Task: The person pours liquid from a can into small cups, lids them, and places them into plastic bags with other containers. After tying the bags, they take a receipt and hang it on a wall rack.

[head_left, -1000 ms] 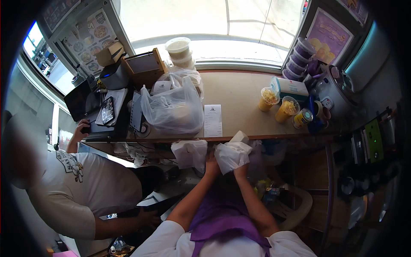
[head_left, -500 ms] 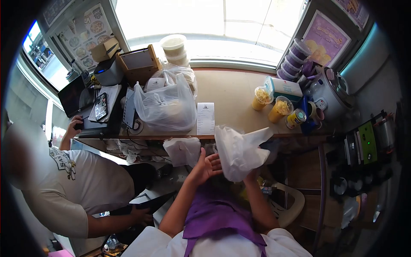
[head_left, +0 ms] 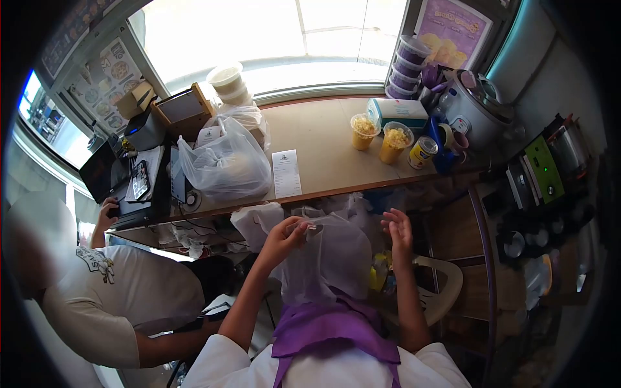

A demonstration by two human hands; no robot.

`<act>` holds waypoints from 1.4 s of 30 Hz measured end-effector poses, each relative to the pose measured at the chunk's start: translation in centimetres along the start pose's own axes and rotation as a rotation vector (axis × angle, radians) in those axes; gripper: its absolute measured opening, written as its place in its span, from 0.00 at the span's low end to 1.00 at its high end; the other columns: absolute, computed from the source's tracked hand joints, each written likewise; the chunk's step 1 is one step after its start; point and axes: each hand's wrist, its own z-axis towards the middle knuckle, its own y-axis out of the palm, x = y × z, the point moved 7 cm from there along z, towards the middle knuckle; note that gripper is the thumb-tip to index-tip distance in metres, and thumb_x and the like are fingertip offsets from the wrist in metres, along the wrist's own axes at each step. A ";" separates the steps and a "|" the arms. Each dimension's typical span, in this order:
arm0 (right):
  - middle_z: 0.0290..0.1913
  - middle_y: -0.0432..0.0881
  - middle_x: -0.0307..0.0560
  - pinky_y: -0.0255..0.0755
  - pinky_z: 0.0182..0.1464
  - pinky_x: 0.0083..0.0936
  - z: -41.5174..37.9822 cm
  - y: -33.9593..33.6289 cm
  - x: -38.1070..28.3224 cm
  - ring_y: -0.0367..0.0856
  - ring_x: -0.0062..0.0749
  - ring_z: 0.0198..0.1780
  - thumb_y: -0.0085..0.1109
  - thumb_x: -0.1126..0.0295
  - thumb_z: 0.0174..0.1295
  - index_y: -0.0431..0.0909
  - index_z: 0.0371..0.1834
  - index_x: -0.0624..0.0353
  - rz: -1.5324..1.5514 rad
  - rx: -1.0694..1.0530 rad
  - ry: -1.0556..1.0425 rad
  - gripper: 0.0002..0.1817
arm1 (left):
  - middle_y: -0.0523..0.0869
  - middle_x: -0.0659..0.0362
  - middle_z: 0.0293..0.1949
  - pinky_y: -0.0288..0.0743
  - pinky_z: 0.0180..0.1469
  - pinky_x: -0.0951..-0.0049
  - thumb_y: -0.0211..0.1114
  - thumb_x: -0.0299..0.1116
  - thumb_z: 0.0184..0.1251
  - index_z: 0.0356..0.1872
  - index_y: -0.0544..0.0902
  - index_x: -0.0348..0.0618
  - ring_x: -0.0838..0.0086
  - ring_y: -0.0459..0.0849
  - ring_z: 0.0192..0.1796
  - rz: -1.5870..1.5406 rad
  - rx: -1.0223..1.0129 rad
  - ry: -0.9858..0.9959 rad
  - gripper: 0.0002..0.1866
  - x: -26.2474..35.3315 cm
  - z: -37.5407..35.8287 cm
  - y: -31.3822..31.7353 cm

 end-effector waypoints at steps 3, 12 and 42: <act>0.59 0.74 0.42 0.68 0.59 0.27 -0.7 5.8 -4.6 0.77 0.27 0.53 0.57 0.65 0.64 0.63 0.66 0.55 -0.466 -0.427 -0.246 0.27 | 0.79 0.64 0.27 0.69 0.35 0.81 0.56 0.45 0.73 0.41 0.80 0.38 0.85 0.75 0.29 0.181 -0.146 -0.157 0.18 -1.0 0.1 0.2; 0.32 0.83 0.46 0.71 0.47 0.32 0.6 11.4 -1.4 0.80 0.37 0.41 0.61 0.67 0.60 0.83 0.38 0.59 -0.563 -0.866 0.069 0.09 | 0.83 0.57 0.25 0.73 0.40 0.74 0.64 0.44 0.66 0.36 0.82 0.36 0.76 0.80 0.31 0.798 -0.208 0.200 0.17 3.9 0.1 0.2; 0.24 0.68 0.33 0.66 0.32 0.20 -3.4 2.4 1.9 0.68 0.22 0.25 0.58 0.63 0.65 0.74 0.48 0.51 0.416 -0.103 0.285 0.11 | 0.81 0.59 0.38 0.73 0.44 0.72 0.67 0.39 0.62 0.60 0.70 0.43 0.77 0.80 0.41 0.129 -0.245 -0.219 0.27 -1.7 1.1 7.4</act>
